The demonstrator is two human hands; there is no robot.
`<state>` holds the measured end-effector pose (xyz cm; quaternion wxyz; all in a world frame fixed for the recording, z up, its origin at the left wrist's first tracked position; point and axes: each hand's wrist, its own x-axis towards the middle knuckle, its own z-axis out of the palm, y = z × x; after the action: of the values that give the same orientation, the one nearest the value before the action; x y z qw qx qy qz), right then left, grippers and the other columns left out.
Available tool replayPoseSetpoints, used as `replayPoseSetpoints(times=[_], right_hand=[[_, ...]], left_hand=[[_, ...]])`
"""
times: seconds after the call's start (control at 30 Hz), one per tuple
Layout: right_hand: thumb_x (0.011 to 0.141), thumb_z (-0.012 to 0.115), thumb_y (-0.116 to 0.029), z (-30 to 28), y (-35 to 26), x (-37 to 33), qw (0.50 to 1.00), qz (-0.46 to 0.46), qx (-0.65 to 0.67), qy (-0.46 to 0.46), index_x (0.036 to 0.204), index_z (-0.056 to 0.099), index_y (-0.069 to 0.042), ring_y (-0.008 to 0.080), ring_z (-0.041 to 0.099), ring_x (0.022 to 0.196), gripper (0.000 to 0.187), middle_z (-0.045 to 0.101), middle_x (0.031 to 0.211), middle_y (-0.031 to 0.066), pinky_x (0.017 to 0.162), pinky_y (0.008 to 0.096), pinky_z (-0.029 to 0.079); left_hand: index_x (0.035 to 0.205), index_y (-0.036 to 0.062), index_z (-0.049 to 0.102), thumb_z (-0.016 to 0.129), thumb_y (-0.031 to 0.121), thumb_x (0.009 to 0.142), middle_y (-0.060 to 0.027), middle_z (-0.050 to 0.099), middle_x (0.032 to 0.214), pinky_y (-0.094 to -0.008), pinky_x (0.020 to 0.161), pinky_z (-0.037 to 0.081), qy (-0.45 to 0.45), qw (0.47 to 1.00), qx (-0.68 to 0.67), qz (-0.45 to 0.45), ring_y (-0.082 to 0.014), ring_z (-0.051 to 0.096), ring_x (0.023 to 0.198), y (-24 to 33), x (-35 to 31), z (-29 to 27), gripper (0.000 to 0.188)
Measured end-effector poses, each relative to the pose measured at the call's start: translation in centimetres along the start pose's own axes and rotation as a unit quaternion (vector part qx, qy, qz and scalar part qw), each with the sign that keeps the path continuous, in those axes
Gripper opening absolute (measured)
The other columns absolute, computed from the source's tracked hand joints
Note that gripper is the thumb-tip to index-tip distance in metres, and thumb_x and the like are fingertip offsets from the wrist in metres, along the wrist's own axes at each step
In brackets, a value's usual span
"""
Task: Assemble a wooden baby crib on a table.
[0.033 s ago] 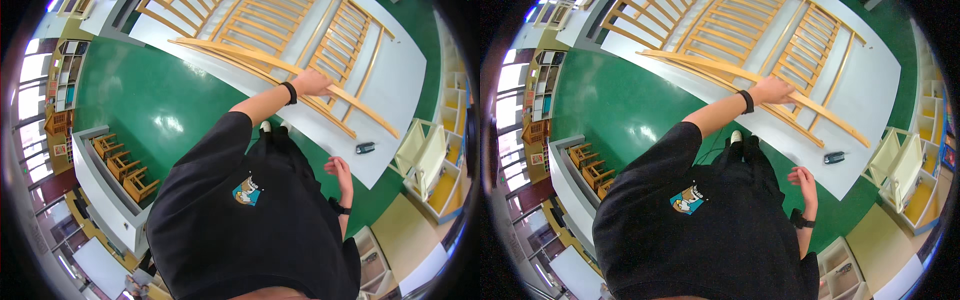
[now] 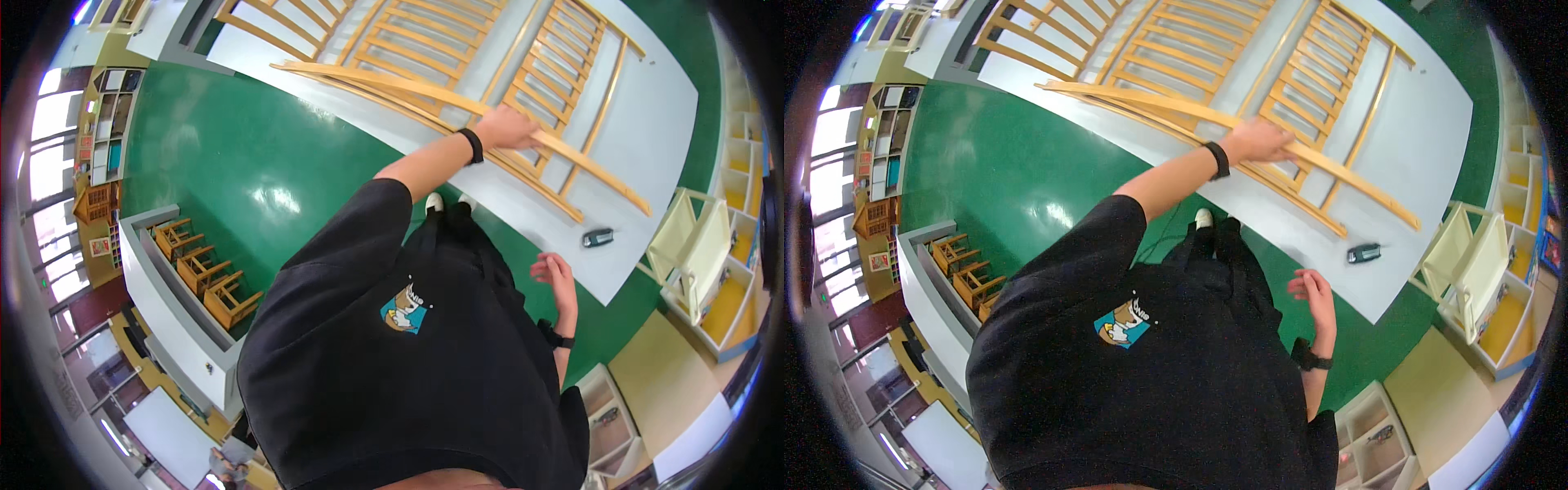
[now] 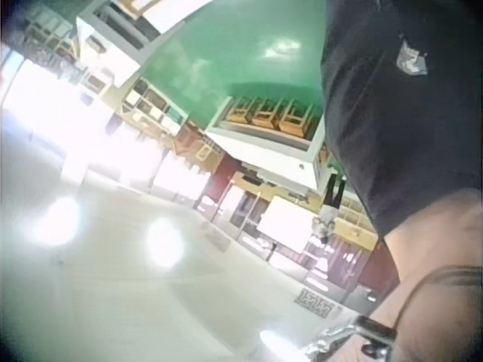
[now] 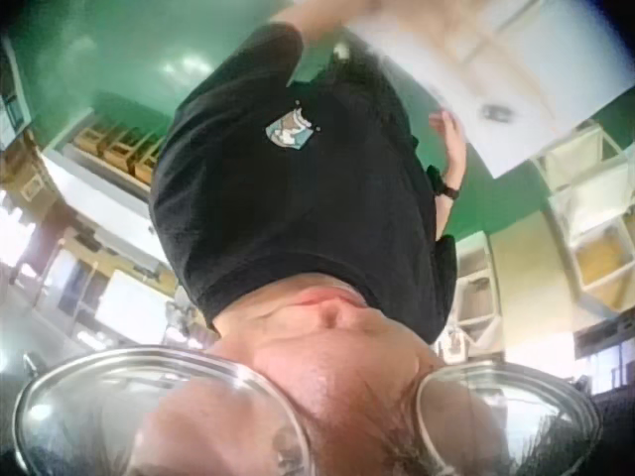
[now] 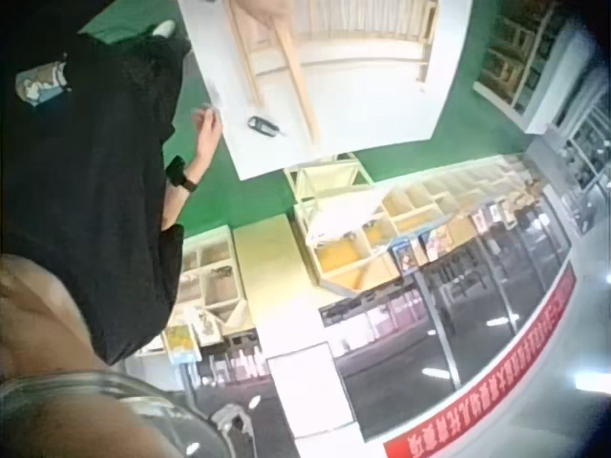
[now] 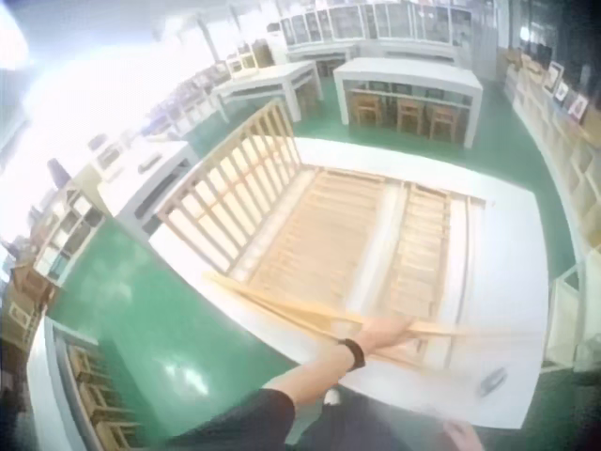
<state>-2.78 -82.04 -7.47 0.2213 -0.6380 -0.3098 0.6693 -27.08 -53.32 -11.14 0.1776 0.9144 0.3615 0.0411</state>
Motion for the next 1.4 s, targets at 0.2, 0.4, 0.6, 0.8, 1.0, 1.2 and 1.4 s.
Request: replayPoseSetpoints(times=[0.2,0.4,0.6,0.8,1.0,1.2,1.4], right_hand=[[0.099,0.046,-0.034,-0.4,0.5,2.0,1.000,-0.010,0.007,0.004,0.110,0.061,-0.004,0.0149,0.064,0.085,0.035,0.068,0.092,0.0064,0.072,0.0275,0.049],[0.097,0.047,-0.036,-0.1,1.5,5.0,0.999,0.033,0.018,0.031,0.103,0.062,-0.004,0.0156,0.065,0.081,0.036,0.069,0.088,0.0066,0.070,0.0294,0.051],[0.095,0.052,-0.027,-1.7,3.5,7.9,0.973,0.002,0.118,0.197,0.096,0.060,-0.001,0.0161,0.065,0.064,0.027,0.066,0.078,0.0090,0.054,0.0280,0.053],[0.093,0.055,-0.016,-2.4,3.5,9.1,0.916,-0.038,0.205,0.343,0.099,0.056,-0.001,0.0162,0.064,0.061,0.016,0.061,0.072,0.0066,0.048,0.0280,0.051],[0.087,0.062,-0.026,-6.4,0.9,11.1,0.875,-0.135,-0.126,0.448,0.089,0.064,-0.002,0.0275,0.066,0.067,0.025,0.065,0.070,0.0137,0.063,0.0396,0.052],[0.082,0.066,-0.036,-10.1,-3.3,16.3,0.849,-0.001,-0.492,0.194,0.097,0.070,-0.005,0.0341,0.066,0.089,0.035,0.069,0.093,0.0185,0.079,0.0421,0.052],[0.082,0.063,-0.027,-10.2,-5.2,18.2,0.789,0.083,-0.608,0.033,0.100,0.071,-0.006,0.0333,0.065,0.097,0.030,0.067,0.103,0.0191,0.083,0.0411,0.051]], left_hand=[[0.098,0.0126,0.061,0.051,0.058,0.089,-0.0140,0.068,0.087,-0.0460,0.071,0.052,0.038,0.997,-0.058,-0.021,-0.0335,0.066,0.084,-5.2,-0.2,2.0,0.047],[0.107,0.0127,0.054,0.049,0.053,0.092,-0.0121,0.062,0.091,-0.0443,0.070,0.052,-0.022,0.999,0.043,0.001,-0.0332,0.064,0.083,-6.3,1.1,1.9,0.043],[0.113,0.0163,0.055,0.061,0.039,0.089,-0.0069,0.055,0.095,-0.0392,0.075,0.049,0.042,0.991,0.119,0.052,-0.0263,0.058,0.090,-5.5,0.6,1.3,0.034],[0.115,0.0136,0.057,0.066,0.034,0.086,-0.0066,0.057,0.103,-0.0407,0.078,0.044,0.152,0.981,0.111,0.044,-0.0260,0.056,0.094,-2.1,0.2,1.2,0.036],[0.112,0.0140,0.061,0.069,0.029,0.081,-0.0039,0.059,0.107,-0.0399,0.089,0.041,0.035,0.970,0.034,0.239,-0.0228,0.053,0.105,10.5,0.0,6.2,0.035],[0.115,0.0174,0.059,0.070,0.027,0.079,-0.0053,0.057,0.103,-0.0400,0.086,0.043,-0.037,0.982,0.097,0.157,-0.0238,0.056,0.102,13.9,2.5,9.2,0.039],[0.107,0.0160,0.061,0.068,0.025,0.079,-0.0057,0.056,0.098,-0.0420,0.079,0.048,-0.024,0.995,0.020,0.098,-0.0253,0.060,0.095,13.1,1.9,10.2,0.030]])
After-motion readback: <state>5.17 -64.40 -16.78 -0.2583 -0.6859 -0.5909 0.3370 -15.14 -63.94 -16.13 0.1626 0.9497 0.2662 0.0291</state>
